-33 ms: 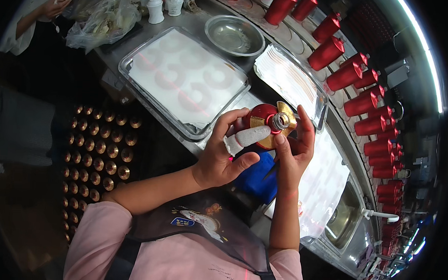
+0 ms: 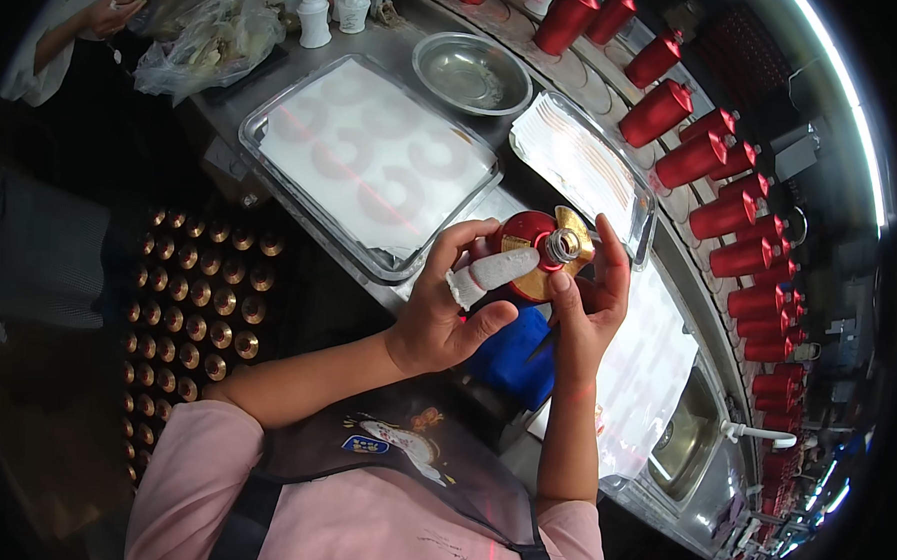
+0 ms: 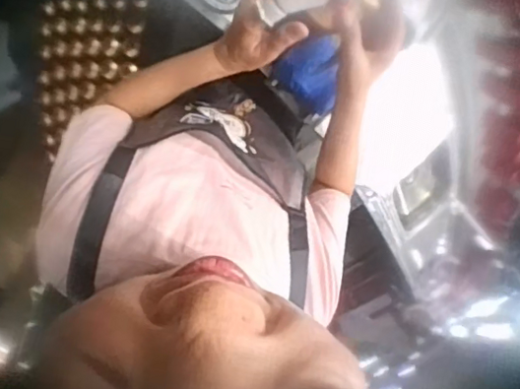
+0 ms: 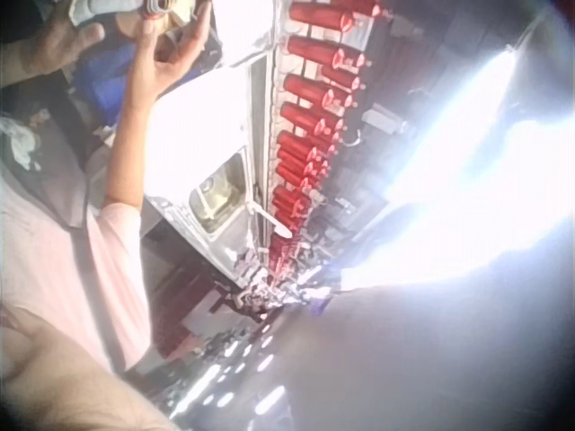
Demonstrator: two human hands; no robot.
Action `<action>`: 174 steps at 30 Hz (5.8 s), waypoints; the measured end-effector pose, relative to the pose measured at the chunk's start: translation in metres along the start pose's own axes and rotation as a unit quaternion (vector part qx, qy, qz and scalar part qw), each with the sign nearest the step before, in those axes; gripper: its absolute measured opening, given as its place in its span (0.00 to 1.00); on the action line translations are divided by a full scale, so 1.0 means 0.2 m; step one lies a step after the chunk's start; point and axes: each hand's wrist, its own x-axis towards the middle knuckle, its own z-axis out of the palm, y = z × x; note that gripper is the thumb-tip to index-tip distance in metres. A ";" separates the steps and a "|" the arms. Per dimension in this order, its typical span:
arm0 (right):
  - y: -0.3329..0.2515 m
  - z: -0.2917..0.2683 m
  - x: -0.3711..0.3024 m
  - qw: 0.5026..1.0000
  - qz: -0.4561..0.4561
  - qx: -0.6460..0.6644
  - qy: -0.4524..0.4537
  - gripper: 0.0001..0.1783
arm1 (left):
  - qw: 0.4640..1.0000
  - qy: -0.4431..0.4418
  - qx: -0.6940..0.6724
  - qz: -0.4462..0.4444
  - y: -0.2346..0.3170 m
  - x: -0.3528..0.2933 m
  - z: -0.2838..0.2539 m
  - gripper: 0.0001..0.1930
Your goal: The person applies gold crescent-shaped labels to red cylindrical containers using a small brush and a wooden stick, then places the finished containers on a tray.
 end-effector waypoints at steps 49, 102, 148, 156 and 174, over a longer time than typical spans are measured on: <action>-0.11 -0.13 -0.15 0.996 -0.018 0.086 0.002 0.34 | 0.974 -0.195 0.102 -0.050 0.24 0.22 0.03 0.47; -0.10 -0.02 -0.32 0.992 0.008 0.103 0.077 0.27 | 0.973 -0.223 0.034 -0.055 0.27 0.13 -0.03 0.47; -0.09 -0.09 -0.27 0.996 0.042 0.078 0.007 0.14 | 0.976 -0.163 -0.003 -0.145 0.35 0.14 0.05 0.24; -0.10 -0.10 -0.23 0.990 0.084 0.116 0.009 0.10 | 0.974 -0.164 -0.009 -0.156 0.35 0.14 0.05 0.25; -0.07 -0.05 -0.23 0.997 0.046 0.050 0.042 0.07 | 0.982 -0.143 -0.036 -0.118 0.35 0.15 0.04 0.17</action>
